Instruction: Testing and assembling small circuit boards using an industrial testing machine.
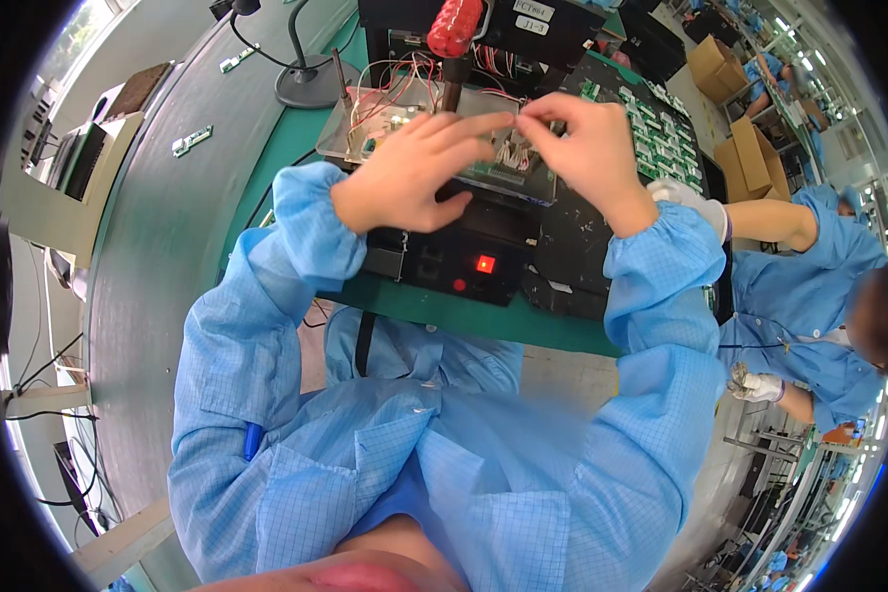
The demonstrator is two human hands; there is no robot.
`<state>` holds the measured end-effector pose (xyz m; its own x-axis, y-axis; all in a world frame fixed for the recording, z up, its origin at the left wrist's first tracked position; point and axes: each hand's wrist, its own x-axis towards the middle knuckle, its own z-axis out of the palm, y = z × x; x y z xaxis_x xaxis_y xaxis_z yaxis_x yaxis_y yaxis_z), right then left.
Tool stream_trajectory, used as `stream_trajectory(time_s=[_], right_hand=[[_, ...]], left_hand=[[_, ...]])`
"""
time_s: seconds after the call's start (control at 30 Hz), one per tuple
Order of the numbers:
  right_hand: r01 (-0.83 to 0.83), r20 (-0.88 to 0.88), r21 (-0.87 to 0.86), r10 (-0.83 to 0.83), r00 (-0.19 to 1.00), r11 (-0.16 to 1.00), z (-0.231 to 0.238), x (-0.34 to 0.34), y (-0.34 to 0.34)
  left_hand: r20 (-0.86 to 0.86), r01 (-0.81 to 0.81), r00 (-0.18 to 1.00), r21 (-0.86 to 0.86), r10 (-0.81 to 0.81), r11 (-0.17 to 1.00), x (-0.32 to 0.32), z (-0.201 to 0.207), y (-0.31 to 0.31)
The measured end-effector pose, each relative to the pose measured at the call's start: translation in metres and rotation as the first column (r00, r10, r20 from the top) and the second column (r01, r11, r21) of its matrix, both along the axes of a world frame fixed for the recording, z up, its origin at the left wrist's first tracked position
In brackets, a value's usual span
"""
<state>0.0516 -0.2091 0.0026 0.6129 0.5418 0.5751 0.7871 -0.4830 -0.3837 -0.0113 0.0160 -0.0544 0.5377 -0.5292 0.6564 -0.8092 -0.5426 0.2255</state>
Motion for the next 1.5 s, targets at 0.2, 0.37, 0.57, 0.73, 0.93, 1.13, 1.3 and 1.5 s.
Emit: stream_trajectory(time_s=[0.2,0.37,0.57,0.73,0.93,1.13,1.3,1.5], right_hand=[[0.033,-0.056,-0.119,-0.04,0.998,0.992,0.029,-0.006,0.014],[-0.123,-0.197,-0.49,0.028,0.98,0.863,0.029,0.008,0.035],[-0.234,-0.188,-0.727,0.141,0.972,0.646,0.05,0.022,0.057],[-0.237,-0.119,-0.68,0.215,0.969,0.693,0.035,0.027,0.05],[-0.196,-0.096,-0.723,0.185,0.978,0.663,0.042,0.017,0.056],[-0.206,-0.177,-0.707,0.113,0.978,0.677,0.04,0.024,0.053],[-0.189,-0.095,-0.714,0.174,0.98,0.674,0.036,0.026,0.054],[-0.179,-0.127,-0.695,0.126,0.984,0.696,0.035,0.023,0.054]], left_hand=[[0.1,-0.269,0.96,0.07,0.262,0.961,-0.033,-0.009,-0.05],[0.043,-0.374,0.927,0.16,0.372,0.913,-0.047,-0.008,-0.072],[0.017,-0.453,0.889,0.186,0.458,0.872,-0.048,-0.005,-0.09],[-0.054,-0.44,0.889,0.17,0.454,0.882,-0.045,-0.01,-0.09],[-0.072,-0.448,0.883,0.168,0.464,0.878,-0.046,-0.014,-0.093],[-0.026,-0.486,0.867,0.18,0.498,0.855,-0.048,-0.012,-0.093],[-0.018,-0.481,0.871,0.171,0.491,0.86,-0.045,-0.014,-0.092],[0.002,-0.471,0.878,0.175,0.478,0.865,-0.044,-0.016,-0.091]])
